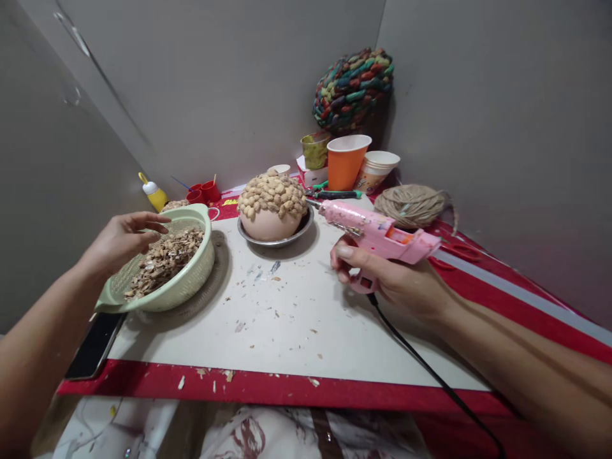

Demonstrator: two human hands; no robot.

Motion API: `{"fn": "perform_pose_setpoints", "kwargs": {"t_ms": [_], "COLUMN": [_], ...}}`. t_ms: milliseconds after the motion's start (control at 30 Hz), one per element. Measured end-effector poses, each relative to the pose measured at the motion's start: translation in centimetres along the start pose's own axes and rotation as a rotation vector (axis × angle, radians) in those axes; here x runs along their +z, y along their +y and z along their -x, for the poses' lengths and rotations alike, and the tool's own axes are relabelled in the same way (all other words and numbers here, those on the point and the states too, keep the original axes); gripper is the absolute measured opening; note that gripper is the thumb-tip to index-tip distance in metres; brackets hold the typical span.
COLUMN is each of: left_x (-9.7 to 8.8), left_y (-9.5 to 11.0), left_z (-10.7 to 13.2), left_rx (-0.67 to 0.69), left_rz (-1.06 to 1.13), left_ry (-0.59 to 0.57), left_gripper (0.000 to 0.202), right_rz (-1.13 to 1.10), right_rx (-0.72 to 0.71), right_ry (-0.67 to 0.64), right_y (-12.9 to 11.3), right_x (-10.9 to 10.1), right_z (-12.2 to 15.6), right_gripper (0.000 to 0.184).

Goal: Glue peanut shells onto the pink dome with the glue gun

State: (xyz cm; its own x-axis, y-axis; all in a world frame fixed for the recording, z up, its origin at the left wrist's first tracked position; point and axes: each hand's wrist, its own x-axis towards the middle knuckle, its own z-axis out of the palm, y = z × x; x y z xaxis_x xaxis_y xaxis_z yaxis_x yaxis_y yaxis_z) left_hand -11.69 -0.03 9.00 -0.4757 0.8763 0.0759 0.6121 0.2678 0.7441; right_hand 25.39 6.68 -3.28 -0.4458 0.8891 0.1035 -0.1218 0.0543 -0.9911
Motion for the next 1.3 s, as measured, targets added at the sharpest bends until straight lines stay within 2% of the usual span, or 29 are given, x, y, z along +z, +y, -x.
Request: {"fn": "perform_pose_setpoints", "kwargs": {"t_ms": [67, 167, 367, 500, 700, 833, 933, 1067, 1167, 1300], "left_x": [-0.1, -0.2, -0.8, -1.4, -2.2, -2.0, -2.2, -3.0, -3.5, -3.8], "left_y": [-0.6, -1.5, -2.5, -3.4, -5.9, -5.7, -4.7, -4.5, -5.6, -6.8], "left_z": [-0.5, -1.4, -1.9, -2.9, -5.1, -4.4, -3.5, -3.3, -3.7, -3.9], "left_rx": [0.034, 0.034, -0.001, -0.035, -0.166, -0.205, -0.168, -0.103, -0.079, -0.065], "left_rz": [0.014, 0.023, 0.018, -0.027, -0.229, -0.215, -0.09, 0.049, 0.035, -0.022], "left_ry": [0.013, -0.052, -0.169, -0.144, -0.112, -0.242, -0.312, -0.225, -0.148, -0.135], "left_gripper": [0.036, 0.039, 0.023, 0.03, 0.044, 0.054, 0.064, 0.061, 0.054, 0.049], "right_rz": [-0.003, 0.011, 0.023, 0.048, 0.05, 0.075, 0.079, 0.073, 0.049, 0.043], "right_rx": [-0.002, -0.001, -0.001, 0.022, 0.074, 0.088, 0.083, 0.085, 0.084, 0.083], "right_ry": [0.005, 0.003, -0.001, -0.001, -0.011, -0.002, -0.003, -0.012, -0.01, -0.03], "right_y": [0.1, 0.0, -0.1, 0.0, 0.5, 0.6, 0.7, 1.0, 0.9, 0.8], "right_x": [0.0, -0.1, -0.2, -0.1, -0.5, -0.6, -0.5, -0.5, -0.4, -0.4], "right_z": [0.0, -0.1, 0.0, 0.1, -0.1, -0.1, -0.3, -0.3, -0.2, -0.1], "right_gripper": [0.034, 0.035, 0.034, 0.04, 0.047, 0.047, 0.047, 0.046, 0.045, 0.045]}}
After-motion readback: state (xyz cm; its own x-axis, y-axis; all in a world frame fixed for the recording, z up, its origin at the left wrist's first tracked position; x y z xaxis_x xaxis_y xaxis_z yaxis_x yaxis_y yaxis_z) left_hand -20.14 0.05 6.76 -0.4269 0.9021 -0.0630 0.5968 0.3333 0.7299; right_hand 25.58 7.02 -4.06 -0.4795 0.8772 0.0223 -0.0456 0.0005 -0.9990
